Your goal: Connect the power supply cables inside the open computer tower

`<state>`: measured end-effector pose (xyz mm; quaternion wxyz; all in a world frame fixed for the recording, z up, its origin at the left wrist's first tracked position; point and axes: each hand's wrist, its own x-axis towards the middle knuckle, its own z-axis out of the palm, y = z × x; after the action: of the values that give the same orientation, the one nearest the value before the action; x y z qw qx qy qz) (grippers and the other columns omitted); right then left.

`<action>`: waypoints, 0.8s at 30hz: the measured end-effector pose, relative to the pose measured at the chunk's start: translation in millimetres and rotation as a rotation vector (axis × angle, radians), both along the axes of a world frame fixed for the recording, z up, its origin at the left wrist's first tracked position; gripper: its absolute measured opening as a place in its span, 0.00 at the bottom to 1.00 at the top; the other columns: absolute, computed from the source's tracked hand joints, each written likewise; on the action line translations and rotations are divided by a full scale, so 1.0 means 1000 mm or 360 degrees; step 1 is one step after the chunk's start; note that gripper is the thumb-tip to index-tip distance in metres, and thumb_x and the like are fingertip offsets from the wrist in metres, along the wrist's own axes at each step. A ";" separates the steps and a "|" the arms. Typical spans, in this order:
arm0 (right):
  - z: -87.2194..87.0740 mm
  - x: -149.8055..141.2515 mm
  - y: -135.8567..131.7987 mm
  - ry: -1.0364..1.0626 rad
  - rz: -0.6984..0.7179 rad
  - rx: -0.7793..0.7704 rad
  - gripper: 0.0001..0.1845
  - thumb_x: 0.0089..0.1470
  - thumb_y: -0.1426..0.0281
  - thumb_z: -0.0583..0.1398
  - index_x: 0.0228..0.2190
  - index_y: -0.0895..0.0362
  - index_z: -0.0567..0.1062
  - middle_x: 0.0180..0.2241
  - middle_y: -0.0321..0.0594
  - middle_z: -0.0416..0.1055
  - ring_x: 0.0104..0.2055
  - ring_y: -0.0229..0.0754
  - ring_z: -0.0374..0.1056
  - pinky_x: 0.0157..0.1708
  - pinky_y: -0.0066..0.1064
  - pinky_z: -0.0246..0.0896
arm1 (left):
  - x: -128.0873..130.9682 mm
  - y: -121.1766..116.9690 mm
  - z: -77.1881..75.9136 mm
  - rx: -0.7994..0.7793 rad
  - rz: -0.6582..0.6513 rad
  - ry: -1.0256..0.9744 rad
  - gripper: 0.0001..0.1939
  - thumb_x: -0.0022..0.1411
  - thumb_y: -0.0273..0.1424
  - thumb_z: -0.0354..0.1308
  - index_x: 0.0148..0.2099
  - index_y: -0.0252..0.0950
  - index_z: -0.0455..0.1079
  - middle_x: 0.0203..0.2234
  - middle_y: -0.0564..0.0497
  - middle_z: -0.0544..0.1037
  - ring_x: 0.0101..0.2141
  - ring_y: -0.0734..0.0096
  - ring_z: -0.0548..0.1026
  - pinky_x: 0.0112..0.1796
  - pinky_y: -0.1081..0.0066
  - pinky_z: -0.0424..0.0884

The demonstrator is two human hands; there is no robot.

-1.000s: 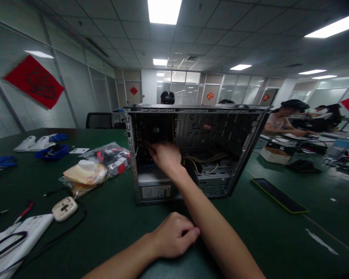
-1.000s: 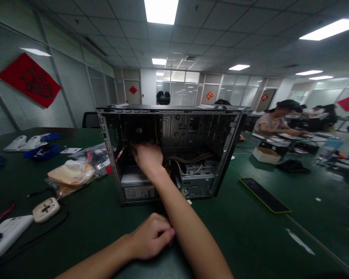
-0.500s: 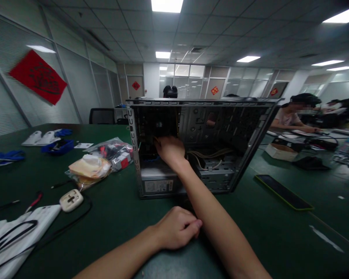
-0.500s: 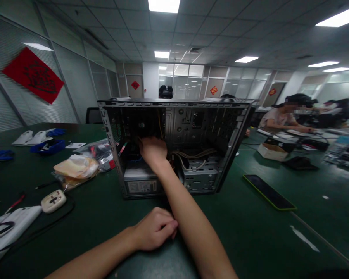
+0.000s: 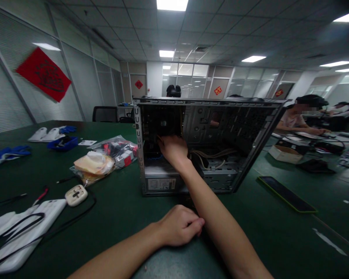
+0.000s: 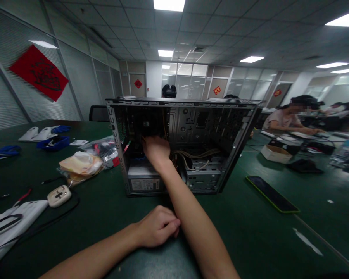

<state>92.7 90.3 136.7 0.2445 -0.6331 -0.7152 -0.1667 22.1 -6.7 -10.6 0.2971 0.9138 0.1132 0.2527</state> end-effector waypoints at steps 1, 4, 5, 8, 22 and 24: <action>0.000 -0.001 0.000 0.0000 -0.0015 0.0000 0.23 0.70 0.59 0.49 0.44 0.54 0.81 0.42 0.50 0.79 0.43 0.52 0.77 0.41 0.37 0.68 | 0.000 0.000 0.000 0.0000 0.0000 0.0006 0.27 0.76 0.36 0.40 0.27 0.34 0.71 0.22 0.48 0.77 0.25 0.72 0.73 0.31 0.73 0.67; -0.001 -0.002 0.000 -0.0011 -0.0050 0.0007 0.24 0.70 0.58 0.49 0.43 0.55 0.81 0.41 0.52 0.79 0.43 0.53 0.77 0.41 0.37 0.69 | 0.000 0.000 -0.001 0.0003 -0.0008 0.0010 0.27 0.76 0.36 0.41 0.27 0.34 0.71 0.22 0.48 0.77 0.25 0.72 0.74 0.32 0.74 0.67; -0.001 -0.002 0.001 -0.0017 -0.0055 0.0010 0.24 0.70 0.58 0.49 0.42 0.55 0.81 0.41 0.52 0.79 0.43 0.53 0.77 0.40 0.37 0.69 | 0.000 0.000 -0.002 0.0003 -0.0005 0.0013 0.27 0.76 0.35 0.41 0.27 0.34 0.71 0.22 0.48 0.77 0.25 0.71 0.74 0.32 0.74 0.67; -0.002 -0.003 0.001 -0.0030 -0.0055 0.0017 0.23 0.70 0.59 0.49 0.41 0.56 0.81 0.40 0.53 0.79 0.42 0.53 0.77 0.39 0.37 0.69 | 0.000 -0.001 -0.002 -0.0004 0.0013 0.0022 0.26 0.75 0.35 0.42 0.27 0.34 0.71 0.22 0.48 0.76 0.25 0.71 0.74 0.31 0.74 0.67; -0.003 -0.004 0.000 -0.0044 -0.0117 0.0023 0.23 0.69 0.58 0.50 0.42 0.56 0.81 0.39 0.53 0.79 0.42 0.55 0.78 0.39 0.39 0.70 | 0.002 0.000 -0.005 -0.0185 -0.0014 0.0029 0.24 0.73 0.32 0.44 0.28 0.33 0.74 0.22 0.50 0.78 0.26 0.73 0.76 0.33 0.76 0.70; -0.003 -0.004 0.000 -0.0055 -0.0109 0.0004 0.23 0.69 0.58 0.49 0.44 0.56 0.81 0.40 0.53 0.79 0.42 0.55 0.77 0.40 0.40 0.70 | 0.002 0.000 -0.004 -0.0201 -0.0006 0.0042 0.25 0.74 0.33 0.44 0.28 0.33 0.74 0.22 0.50 0.78 0.26 0.73 0.76 0.33 0.76 0.70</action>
<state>88.2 89.9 133.6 0.2270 -0.6540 -0.6970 -0.1869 24.4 -6.6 -14.6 0.3530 0.8968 0.1311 0.2324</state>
